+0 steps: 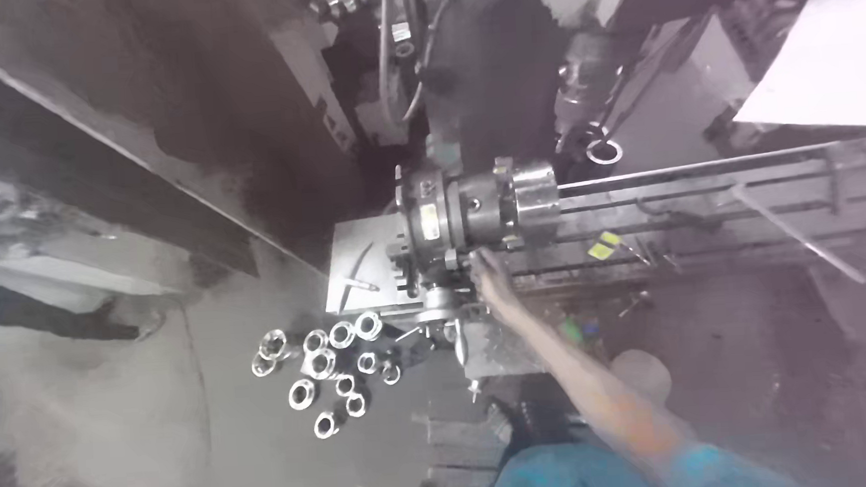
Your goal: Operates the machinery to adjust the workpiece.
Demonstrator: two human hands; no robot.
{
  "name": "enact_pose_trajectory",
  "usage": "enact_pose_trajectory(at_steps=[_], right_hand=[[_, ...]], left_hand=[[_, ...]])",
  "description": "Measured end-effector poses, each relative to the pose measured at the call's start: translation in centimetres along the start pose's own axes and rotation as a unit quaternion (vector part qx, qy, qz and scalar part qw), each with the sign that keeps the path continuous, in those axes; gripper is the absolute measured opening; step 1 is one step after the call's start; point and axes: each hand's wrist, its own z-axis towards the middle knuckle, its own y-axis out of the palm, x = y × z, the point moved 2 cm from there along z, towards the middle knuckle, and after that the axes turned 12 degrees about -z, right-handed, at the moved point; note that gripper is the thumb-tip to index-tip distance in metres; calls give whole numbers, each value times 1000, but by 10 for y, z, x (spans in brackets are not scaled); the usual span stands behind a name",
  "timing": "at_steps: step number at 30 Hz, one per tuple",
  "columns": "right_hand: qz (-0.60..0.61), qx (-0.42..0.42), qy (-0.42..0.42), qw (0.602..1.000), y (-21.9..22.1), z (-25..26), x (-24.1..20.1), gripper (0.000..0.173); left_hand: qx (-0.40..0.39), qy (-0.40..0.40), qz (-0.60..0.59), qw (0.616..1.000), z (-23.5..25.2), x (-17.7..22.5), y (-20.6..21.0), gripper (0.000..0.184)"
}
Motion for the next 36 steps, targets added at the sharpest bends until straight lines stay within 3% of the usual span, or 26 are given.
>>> enact_pose_trajectory(at_steps=[2, 5, 7, 9, 12, 14, 16, 19, 22, 25, 27, 29, 31, 33, 36], right_hand=[[14, -16, 25, 999, 1, 3, -1, 37], [7, 9, 76, 997, 11, 7, -4, 37], [-15, 52, 83, 995, 16, 9, -9, 38], [-38, 125, 68, 989, 24, 13, -3, 41], [-106, 207, -22, 972, 31, 25, 12, 38], [-124, 272, -178, 938, 32, 35, 33, 33], [-98, 270, -249, 925, 23, 51, 32, 33], [-45, 225, -170, 958, 24, 29, 30, 34], [38, 256, -105, 960, 21, 29, 40, 39], [8, 238, -149, 960, 9, 22, 48, 39], [-24, 209, -172, 962, -3, 3, 48, 37], [-40, 236, -182, 954, -13, -12, 51, 35], [-57, 268, -135, 952, -14, -34, 66, 36], [-96, 270, -54, 956, -19, -52, 77, 40], [-113, 267, -2, 957, -22, -75, 91, 40]], left_hand=[[30, 95, 75, 992, 14, 43, -12, 45], [97, 273, 45, 956, 7, 161, -16, 59], [101, 379, 31, 919, -3, 242, -9, 75], [85, 405, 85, 907, -11, 304, 7, 85], [122, 318, 244, 908, -9, 356, 43, 95], [165, 273, 303, 898, -9, 362, 59, 105], [157, 253, 311, 903, -10, 377, 63, 109], [89, 232, 269, 931, -1, 372, 41, 109], [-49, 225, 132, 964, 26, 364, 15, 97], [-191, 245, -26, 950, 61, 350, -7, 80], [-192, 235, -11, 953, 83, 334, -10, 66], [-165, 212, 18, 963, 105, 317, 12, 52], [-195, 146, -66, 968, 107, 290, 42, 32], [-277, 75, -233, 929, 103, 282, 75, 20], [-404, 13, -297, 865, 80, 289, 92, 33]])
